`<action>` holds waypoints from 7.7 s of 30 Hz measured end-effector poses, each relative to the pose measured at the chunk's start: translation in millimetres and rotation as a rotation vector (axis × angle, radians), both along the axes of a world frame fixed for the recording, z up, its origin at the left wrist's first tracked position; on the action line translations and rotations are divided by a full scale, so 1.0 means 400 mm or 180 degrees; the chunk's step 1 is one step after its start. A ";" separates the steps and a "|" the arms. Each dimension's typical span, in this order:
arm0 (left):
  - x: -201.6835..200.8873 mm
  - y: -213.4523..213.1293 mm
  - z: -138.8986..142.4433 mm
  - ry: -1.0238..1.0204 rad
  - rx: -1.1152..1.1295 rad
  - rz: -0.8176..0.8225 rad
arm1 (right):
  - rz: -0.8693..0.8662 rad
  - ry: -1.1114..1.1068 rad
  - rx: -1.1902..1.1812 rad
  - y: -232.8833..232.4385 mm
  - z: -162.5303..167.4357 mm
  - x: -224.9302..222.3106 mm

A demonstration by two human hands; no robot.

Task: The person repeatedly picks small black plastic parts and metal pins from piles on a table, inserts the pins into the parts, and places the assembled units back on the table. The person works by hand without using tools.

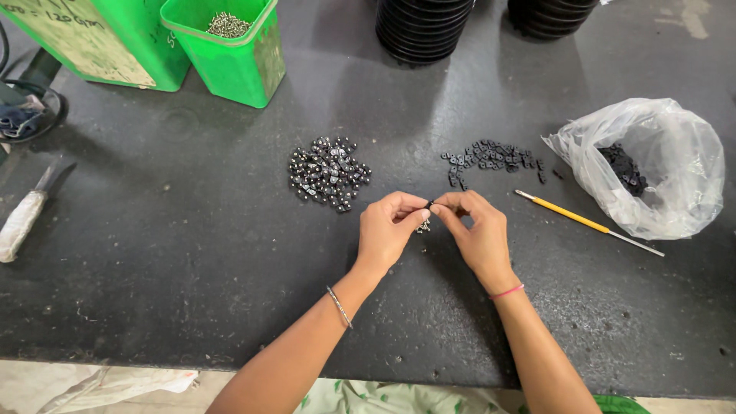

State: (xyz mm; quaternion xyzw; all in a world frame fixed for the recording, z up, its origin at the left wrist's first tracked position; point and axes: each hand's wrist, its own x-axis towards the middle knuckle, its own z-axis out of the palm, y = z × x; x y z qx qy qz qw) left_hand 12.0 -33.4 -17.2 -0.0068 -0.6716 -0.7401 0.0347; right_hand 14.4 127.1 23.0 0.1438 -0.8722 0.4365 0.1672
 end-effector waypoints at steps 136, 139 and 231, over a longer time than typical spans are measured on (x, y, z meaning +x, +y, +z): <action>-0.005 -0.033 0.032 0.0110 -0.0370 0.0038 | 0.0285 -0.0048 -0.0085 -0.010 0.024 -0.029; -0.005 -0.035 0.034 0.0109 -0.0398 -0.0049 | 0.0243 -0.0217 -0.0253 -0.005 0.015 -0.032; -0.042 -0.024 -0.022 -0.0116 0.0625 0.0075 | 0.0280 -0.0432 0.0272 0.036 -0.038 -0.066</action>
